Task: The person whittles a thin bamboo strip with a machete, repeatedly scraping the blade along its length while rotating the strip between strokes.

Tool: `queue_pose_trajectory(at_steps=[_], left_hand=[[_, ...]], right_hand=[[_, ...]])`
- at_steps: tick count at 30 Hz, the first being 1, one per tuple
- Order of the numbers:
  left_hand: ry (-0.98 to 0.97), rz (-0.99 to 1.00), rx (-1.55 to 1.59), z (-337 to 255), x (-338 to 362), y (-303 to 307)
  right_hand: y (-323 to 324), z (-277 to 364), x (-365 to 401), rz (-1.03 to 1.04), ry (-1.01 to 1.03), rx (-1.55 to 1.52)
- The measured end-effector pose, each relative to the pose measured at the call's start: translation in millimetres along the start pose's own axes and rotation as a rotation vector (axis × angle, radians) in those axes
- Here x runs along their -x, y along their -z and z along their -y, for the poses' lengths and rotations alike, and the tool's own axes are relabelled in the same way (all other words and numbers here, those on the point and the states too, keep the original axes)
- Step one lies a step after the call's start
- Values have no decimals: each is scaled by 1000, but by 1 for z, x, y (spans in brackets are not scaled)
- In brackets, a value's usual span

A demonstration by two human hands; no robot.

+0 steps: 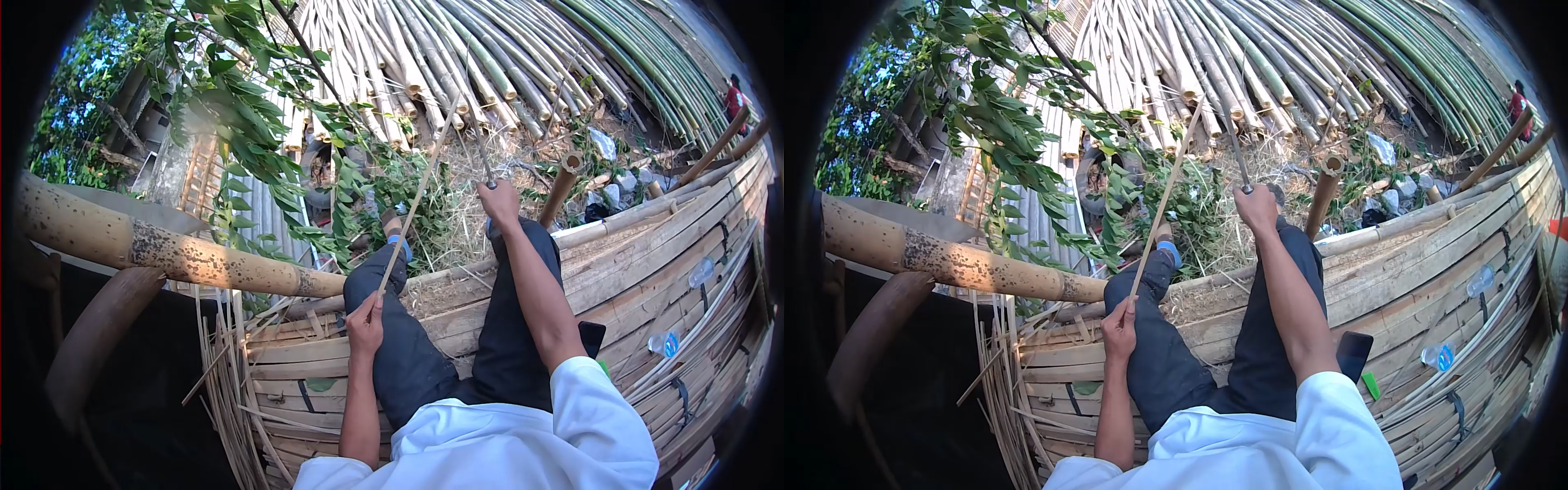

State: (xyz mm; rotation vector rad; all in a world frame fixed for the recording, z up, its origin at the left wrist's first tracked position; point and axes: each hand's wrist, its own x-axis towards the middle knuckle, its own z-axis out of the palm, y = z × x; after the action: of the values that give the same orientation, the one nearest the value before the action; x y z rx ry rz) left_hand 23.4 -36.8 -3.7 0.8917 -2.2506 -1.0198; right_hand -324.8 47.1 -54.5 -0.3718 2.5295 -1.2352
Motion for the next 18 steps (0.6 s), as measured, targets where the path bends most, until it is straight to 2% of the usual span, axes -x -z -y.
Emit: queue_pose_trajectory(at_steps=[2,3,4,6,8,10,12,14,15,16,18], left_hand=[[-78,41,-63,-2,1,8],[-77,39,-65,0,3,11],[-69,44,-87,1,4,15],[-58,50,-113,3,6,21],[61,72,-101,7,8,26],[28,32,-81,10,7,25],[149,88,-35,9,6,27],[183,95,-19,12,3,29],[262,161,-36,12,2,32],[334,224,-50,11,-1,34],[347,227,-44,7,-4,36]], right_hand=[[-10,-20,-15,-50,-131,-150],[-8,-14,-7,-32,-107,-402],[-3,-8,-3,-29,-106,-402],[2,-3,2,104,-180,-731],[-6,-8,0,65,-184,-668],[-11,-6,4,-9,95,-538],[-13,0,12,35,150,-477],[-8,14,24,18,323,-383],[-11,15,25,11,412,-383],[-12,16,28,22,413,-384],[-9,19,34,11,542,-295]])
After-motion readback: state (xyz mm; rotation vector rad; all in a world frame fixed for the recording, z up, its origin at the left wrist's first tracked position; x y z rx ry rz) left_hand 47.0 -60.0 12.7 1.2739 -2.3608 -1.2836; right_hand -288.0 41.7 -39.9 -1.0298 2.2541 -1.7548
